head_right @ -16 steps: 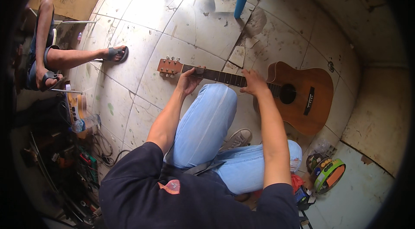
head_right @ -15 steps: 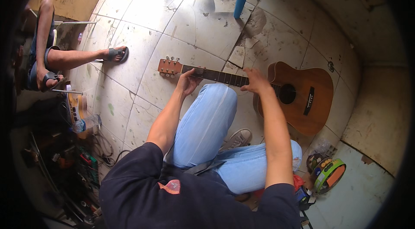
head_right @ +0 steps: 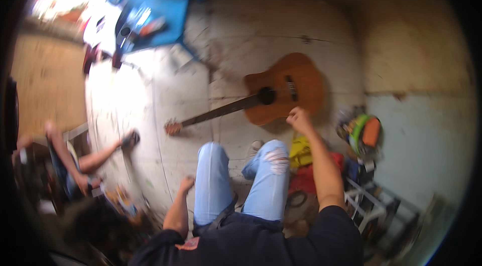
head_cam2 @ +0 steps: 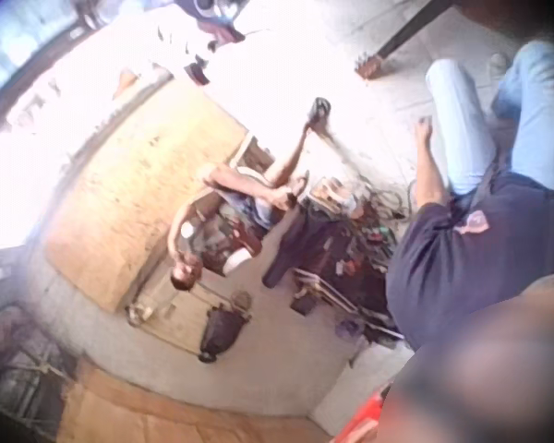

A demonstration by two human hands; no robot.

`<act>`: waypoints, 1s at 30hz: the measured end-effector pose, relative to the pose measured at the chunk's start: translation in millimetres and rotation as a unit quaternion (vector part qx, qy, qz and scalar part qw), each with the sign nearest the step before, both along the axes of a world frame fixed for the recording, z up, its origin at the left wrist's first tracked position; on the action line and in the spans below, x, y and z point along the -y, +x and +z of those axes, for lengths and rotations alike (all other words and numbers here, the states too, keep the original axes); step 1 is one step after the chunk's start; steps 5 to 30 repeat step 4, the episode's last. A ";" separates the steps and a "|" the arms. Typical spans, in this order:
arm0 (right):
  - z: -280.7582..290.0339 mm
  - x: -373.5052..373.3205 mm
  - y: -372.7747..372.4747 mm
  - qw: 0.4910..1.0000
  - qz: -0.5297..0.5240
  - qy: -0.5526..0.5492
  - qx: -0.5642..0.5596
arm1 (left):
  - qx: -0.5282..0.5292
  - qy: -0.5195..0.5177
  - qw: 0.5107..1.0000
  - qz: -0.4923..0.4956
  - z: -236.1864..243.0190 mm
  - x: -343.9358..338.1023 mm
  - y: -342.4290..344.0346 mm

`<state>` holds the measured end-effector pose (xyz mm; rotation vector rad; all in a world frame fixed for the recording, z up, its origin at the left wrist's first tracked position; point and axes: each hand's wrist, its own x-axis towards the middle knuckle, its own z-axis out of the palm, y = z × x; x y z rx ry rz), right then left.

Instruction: The person is repairing a guitar by applying a strip of tape to the neck and adjusting the tuning pegs. They also inspect the guitar body and strings while sitting on the floor.

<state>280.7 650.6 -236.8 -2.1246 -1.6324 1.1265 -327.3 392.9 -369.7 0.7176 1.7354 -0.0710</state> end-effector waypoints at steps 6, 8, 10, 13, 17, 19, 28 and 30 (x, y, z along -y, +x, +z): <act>96.1 139.5 13.0 0.981 -0.118 -0.100 -0.120 | -0.042 -0.079 0.993 -0.078 123.7 -9.4 11.1; 96.1 139.5 13.0 0.981 -0.118 -0.100 -0.120 | -0.042 -0.079 0.993 -0.078 123.7 -9.4 11.1; 96.1 139.5 13.0 0.981 -0.118 -0.100 -0.120 | -0.042 -0.079 0.993 -0.078 123.7 -9.4 11.1; 96.1 139.5 13.0 0.981 -0.118 -0.100 -0.120 | -0.042 -0.079 0.993 -0.078 123.7 -9.4 11.1; 96.1 139.5 13.0 0.981 -0.118 -0.100 -0.120 | -0.042 -0.079 0.993 -0.078 123.7 -9.4 11.1; 96.1 139.5 13.0 0.981 -0.118 -0.100 -0.120 | -0.042 -0.079 0.993 -0.078 123.7 -9.4 11.1; 96.1 139.5 13.0 0.981 -0.118 -0.100 -0.120 | -0.042 -0.079 0.993 -0.078 123.7 -9.4 11.1; 96.1 139.5 13.0 0.981 -0.118 -0.100 -0.120 | -0.042 -0.079 0.993 -0.078 123.7 -9.4 11.1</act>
